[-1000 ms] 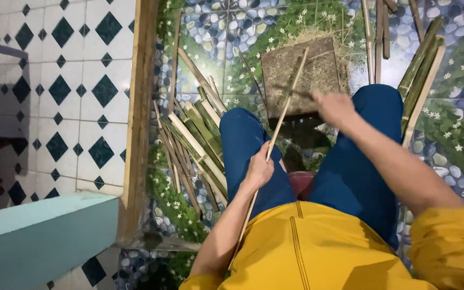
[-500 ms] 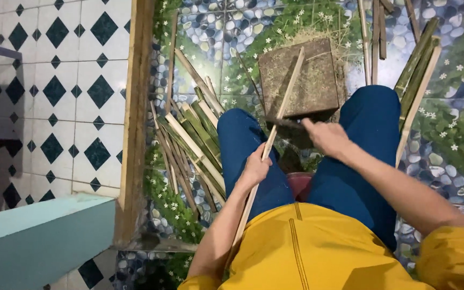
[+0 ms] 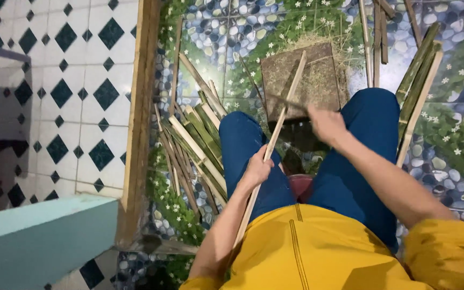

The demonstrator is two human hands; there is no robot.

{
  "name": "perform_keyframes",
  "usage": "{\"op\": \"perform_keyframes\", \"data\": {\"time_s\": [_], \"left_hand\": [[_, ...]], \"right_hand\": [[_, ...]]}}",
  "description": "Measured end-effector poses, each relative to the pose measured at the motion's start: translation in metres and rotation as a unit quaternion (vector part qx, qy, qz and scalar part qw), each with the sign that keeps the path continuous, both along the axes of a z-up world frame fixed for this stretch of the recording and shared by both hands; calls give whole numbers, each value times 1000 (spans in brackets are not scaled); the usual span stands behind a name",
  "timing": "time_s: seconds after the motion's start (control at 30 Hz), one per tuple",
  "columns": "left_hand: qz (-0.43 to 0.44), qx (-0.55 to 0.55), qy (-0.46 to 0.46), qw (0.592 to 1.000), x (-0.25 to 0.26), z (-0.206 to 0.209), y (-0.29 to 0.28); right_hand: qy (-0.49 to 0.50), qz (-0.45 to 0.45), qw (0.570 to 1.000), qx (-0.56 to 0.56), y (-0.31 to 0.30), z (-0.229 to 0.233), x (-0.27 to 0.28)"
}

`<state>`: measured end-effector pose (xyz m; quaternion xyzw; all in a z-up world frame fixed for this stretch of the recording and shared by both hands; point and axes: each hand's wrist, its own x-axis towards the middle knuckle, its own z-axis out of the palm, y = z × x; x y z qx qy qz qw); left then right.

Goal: A person is sitting on the floor using a knife to shave and thin out long strips of wood or bamboo against a wooden block.

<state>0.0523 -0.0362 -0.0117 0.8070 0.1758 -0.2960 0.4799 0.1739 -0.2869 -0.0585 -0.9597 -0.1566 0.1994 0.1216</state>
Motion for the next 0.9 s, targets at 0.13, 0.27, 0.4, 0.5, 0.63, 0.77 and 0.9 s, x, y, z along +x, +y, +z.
{"op": "perform_keyframes", "data": {"time_s": [0.13,0.27,0.4,0.5,0.63,0.77,0.9], "left_hand": [[4,13,4,1000,-1,-2,-3],[7,0,-15,1000,0,14,-6],[-8,6,-25,1000,0,9,-5],[-18,10,-28,999,2,-6,-2],[-26,22,-23,999,0,25,-8],[-40,29,-18,999,-1,22,-9],[-38,44,-30,998,1,23,-10]], "right_hand": [[-64,59,996,-36,-3,0,-3],[-56,-29,997,-33,-27,-47,78],[-49,-71,996,-35,-33,-42,103],[-47,3,999,-25,-10,-16,46],[-98,79,991,-35,7,33,-26],[-102,61,992,-42,-4,20,10],[-93,-48,992,-68,-46,-80,120]]}}
